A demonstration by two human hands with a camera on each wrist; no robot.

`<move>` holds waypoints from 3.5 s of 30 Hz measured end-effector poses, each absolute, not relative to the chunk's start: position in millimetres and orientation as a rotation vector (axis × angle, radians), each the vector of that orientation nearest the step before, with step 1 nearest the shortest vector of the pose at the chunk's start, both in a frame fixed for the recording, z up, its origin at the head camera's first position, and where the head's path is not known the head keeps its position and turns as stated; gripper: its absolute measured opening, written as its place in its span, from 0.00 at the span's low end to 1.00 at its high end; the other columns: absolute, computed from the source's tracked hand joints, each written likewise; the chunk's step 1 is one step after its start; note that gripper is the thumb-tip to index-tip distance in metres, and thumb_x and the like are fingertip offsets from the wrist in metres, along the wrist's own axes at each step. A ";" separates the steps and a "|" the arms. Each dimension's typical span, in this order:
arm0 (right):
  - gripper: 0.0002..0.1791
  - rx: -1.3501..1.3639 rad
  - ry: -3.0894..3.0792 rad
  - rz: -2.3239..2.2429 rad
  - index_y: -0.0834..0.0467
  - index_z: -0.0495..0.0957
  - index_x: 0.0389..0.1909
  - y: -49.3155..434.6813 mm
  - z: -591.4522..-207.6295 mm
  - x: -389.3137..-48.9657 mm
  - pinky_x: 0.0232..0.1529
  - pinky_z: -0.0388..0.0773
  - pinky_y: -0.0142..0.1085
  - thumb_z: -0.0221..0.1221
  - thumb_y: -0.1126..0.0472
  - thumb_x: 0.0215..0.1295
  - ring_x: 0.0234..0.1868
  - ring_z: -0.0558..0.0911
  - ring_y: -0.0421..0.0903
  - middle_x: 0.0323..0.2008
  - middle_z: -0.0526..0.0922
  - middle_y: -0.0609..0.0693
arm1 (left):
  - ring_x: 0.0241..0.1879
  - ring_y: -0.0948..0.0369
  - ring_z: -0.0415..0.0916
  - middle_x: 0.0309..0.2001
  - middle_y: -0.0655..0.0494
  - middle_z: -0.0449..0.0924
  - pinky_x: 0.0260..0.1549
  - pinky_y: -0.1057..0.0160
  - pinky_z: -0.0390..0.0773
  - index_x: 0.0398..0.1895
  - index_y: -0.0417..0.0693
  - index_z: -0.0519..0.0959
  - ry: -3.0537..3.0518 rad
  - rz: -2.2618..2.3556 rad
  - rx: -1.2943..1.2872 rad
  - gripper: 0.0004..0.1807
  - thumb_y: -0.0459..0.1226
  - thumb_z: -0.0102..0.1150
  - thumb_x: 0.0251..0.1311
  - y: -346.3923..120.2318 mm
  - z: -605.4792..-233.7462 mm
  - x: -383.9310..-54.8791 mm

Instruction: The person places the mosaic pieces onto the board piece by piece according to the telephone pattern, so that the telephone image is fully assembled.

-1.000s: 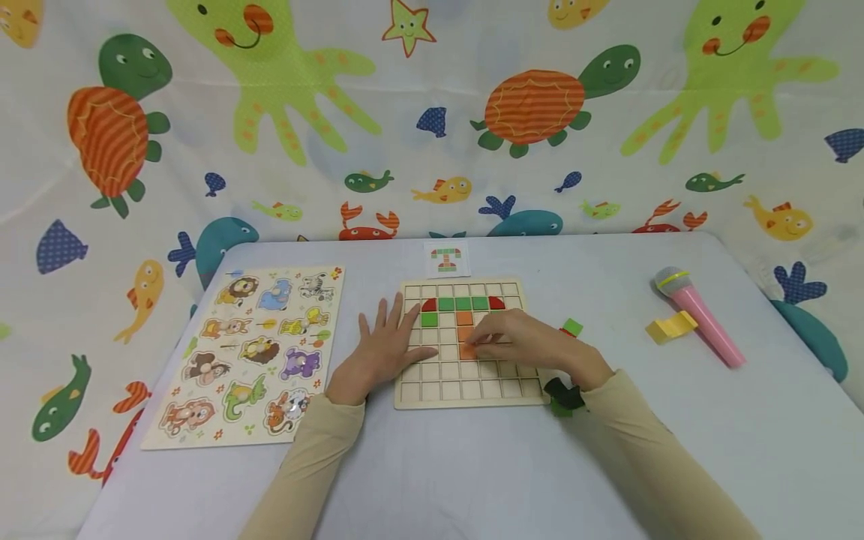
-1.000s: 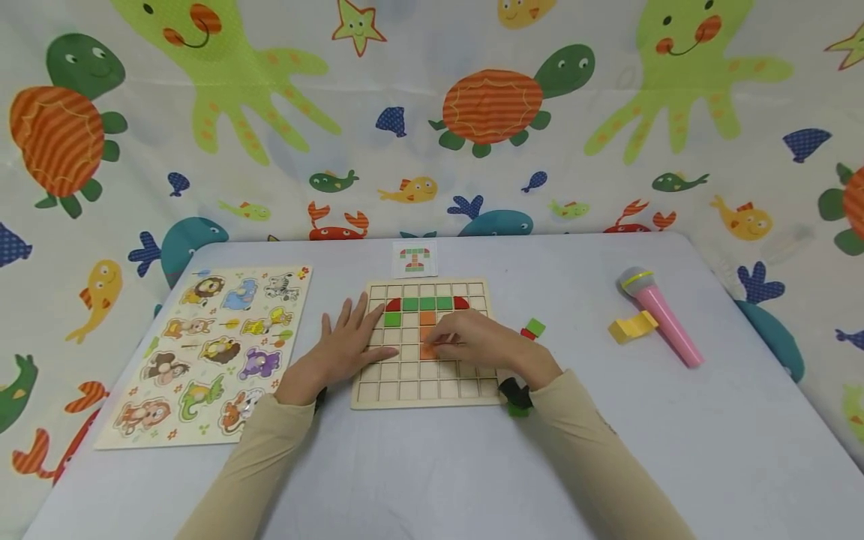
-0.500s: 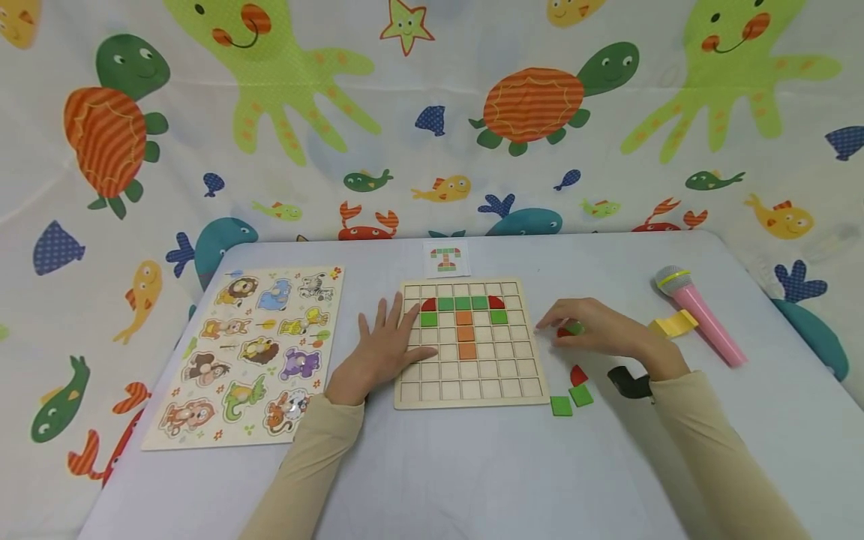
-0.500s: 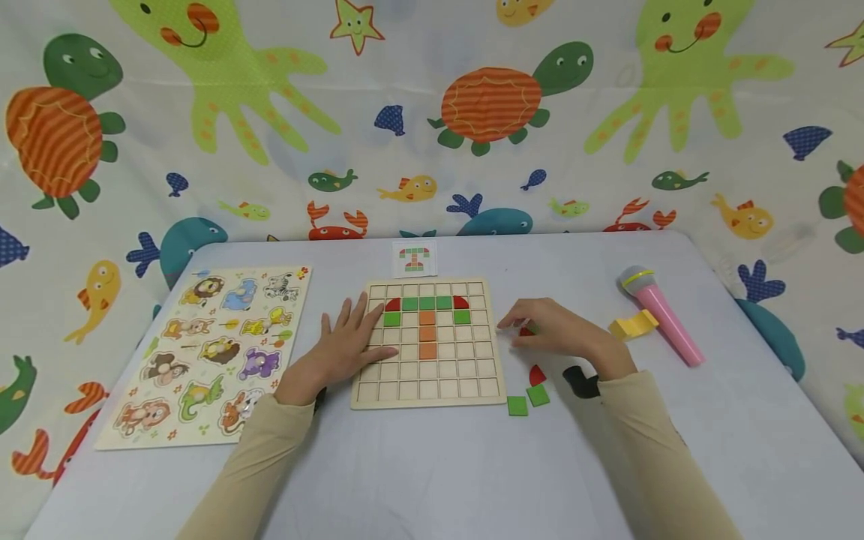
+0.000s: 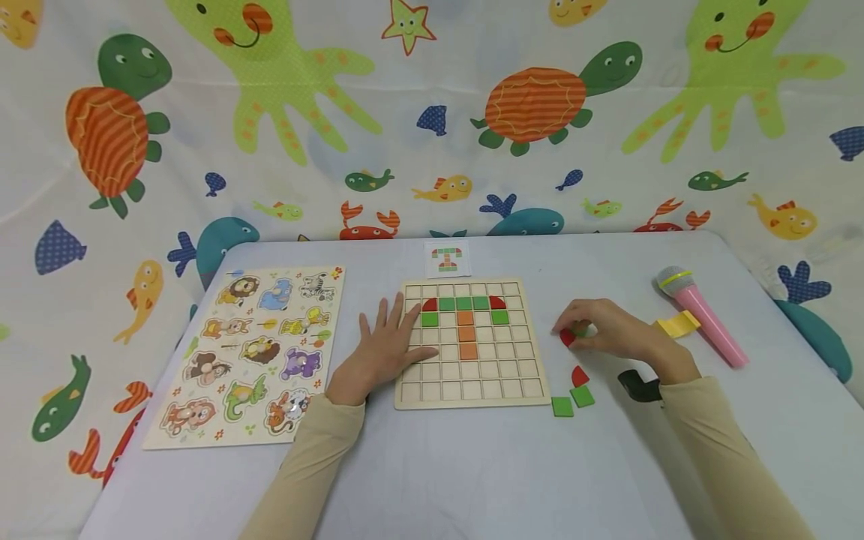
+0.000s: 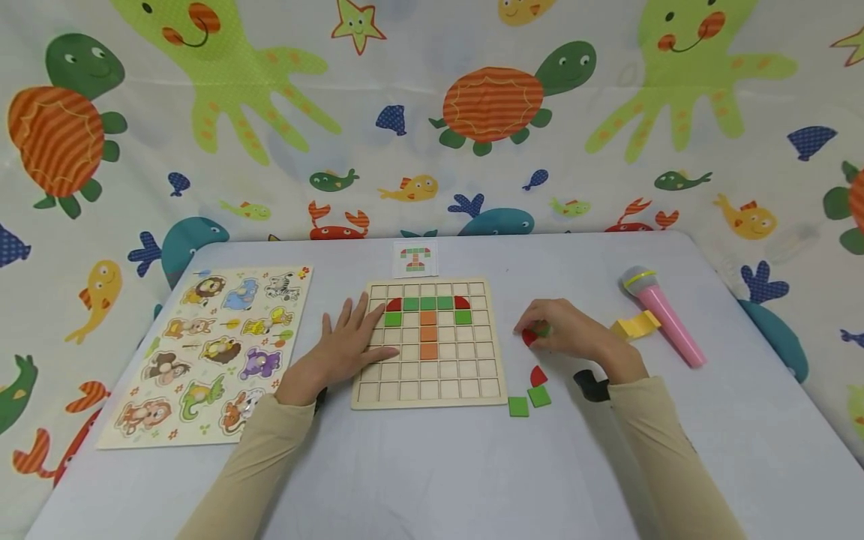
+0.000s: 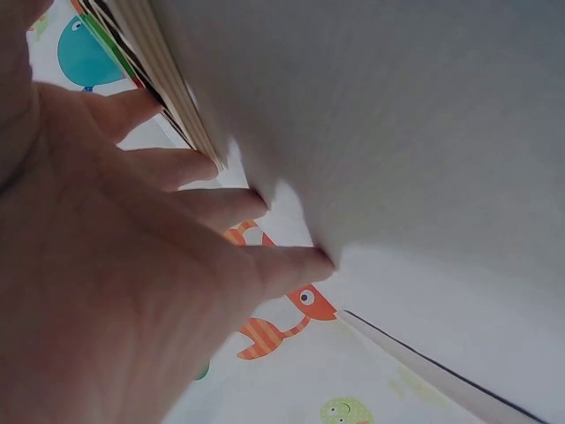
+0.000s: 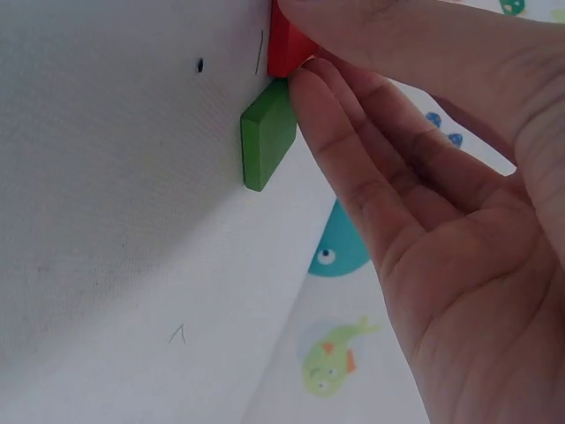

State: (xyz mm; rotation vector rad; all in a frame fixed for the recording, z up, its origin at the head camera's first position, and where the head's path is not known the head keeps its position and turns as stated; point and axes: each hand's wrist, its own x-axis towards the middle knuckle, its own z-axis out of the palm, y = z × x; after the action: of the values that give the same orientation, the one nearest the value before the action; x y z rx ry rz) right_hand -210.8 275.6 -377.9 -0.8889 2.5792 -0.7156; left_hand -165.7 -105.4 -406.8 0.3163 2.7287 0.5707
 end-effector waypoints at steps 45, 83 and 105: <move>0.09 -0.922 2.528 -0.769 0.58 0.83 0.37 246.5 -372.5 -217.5 0.48 0.86 0.42 0.71 0.73 0.62 0.42 0.83 0.46 0.37 0.85 0.46 | 0.81 0.36 0.23 0.84 0.36 0.29 0.72 0.26 0.26 0.85 0.43 0.48 2.717 0.574 0.308 0.50 0.58 0.57 0.74 -105.5 -404.3 -165.5; 0.08 -1.132 2.386 -0.887 0.62 0.88 0.42 184.7 -370.5 -215.0 0.46 0.86 0.36 0.71 0.72 0.63 0.40 0.86 0.42 0.39 0.88 0.47 | 0.81 0.36 0.23 0.84 0.36 0.29 0.72 0.26 0.26 0.85 0.43 0.47 2.722 0.568 0.306 0.50 0.58 0.57 0.74 -105.7 -404.4 -165.4; 0.09 -1.134 2.377 -0.869 0.64 0.90 0.44 164.7 -378.4 -209.2 0.45 0.86 0.34 0.70 0.73 0.63 0.37 0.86 0.40 0.39 0.90 0.50 | 0.81 0.36 0.22 0.84 0.36 0.28 0.72 0.27 0.26 0.85 0.43 0.47 2.715 0.565 0.304 0.50 0.58 0.57 0.74 -105.5 -404.2 -166.1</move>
State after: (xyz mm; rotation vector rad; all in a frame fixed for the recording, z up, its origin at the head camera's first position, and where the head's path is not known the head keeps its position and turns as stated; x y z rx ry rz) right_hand -209.2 164.7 -378.4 -1.1337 2.3771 -0.8692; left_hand -166.1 -105.5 -404.2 0.3044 2.7154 0.5653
